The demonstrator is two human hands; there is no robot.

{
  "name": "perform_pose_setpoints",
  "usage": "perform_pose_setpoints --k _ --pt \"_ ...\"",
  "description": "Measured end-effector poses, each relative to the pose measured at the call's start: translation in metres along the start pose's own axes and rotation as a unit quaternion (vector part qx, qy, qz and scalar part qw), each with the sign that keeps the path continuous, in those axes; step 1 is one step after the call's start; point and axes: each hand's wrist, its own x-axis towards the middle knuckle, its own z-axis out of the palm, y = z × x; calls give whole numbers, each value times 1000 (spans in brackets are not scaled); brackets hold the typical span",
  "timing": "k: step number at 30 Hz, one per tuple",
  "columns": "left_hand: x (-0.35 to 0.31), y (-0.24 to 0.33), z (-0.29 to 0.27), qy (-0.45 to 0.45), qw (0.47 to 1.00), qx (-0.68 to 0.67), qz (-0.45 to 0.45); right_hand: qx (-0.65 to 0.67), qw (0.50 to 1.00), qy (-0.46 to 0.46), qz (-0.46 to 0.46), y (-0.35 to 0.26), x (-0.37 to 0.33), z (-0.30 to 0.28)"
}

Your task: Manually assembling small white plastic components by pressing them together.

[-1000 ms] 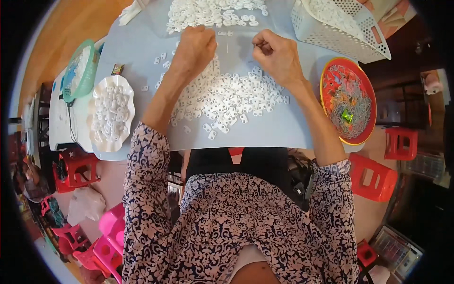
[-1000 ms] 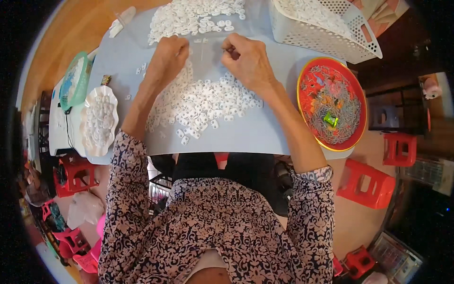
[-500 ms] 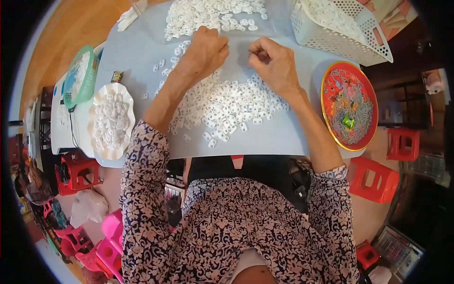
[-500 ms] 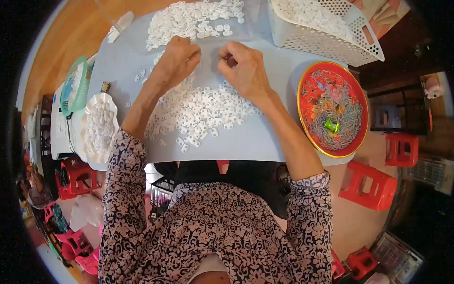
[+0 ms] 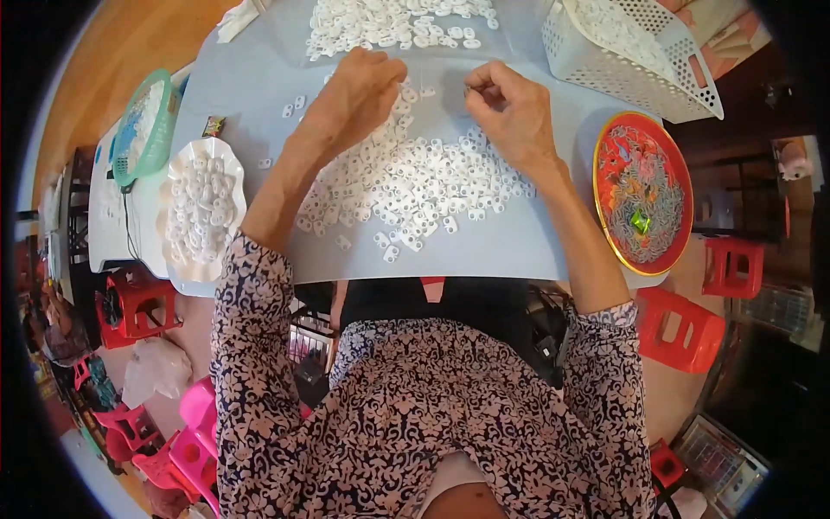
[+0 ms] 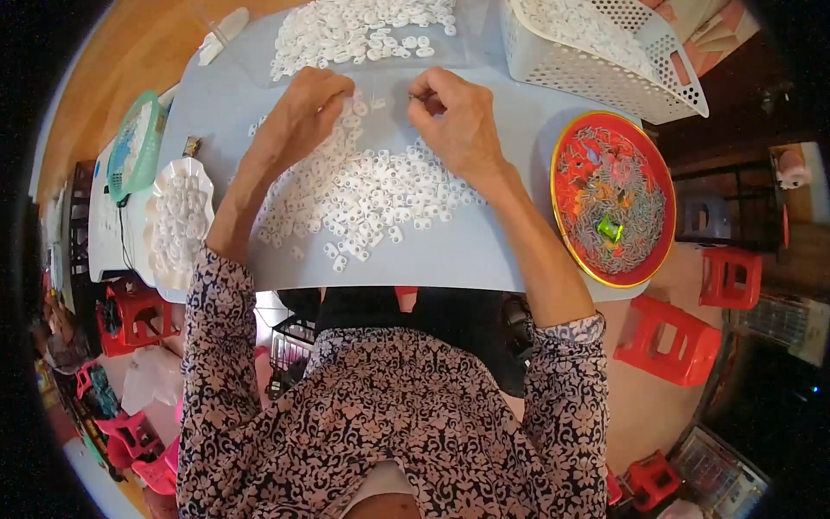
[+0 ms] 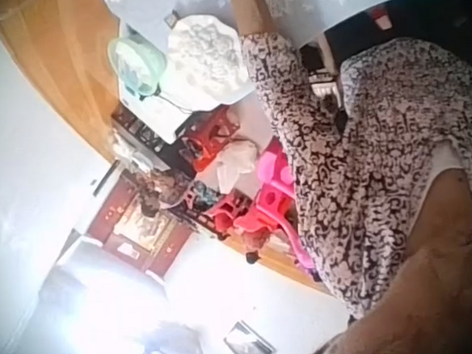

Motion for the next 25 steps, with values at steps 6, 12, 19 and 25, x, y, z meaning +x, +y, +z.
perform_pose_setpoints --k 6,12,19,25 --pt "-11 4 -12 -1 999 -15 -35 30 999 -2 37 3 0 2" --pt "2 9 1 1 1000 23 10 65 997 5 30 9 0 3" --pt "13 11 18 -14 998 65 3 81 995 -9 59 2 -1 3" --pt "10 18 18 -18 998 -58 16 122 991 -7 60 8 0 0"
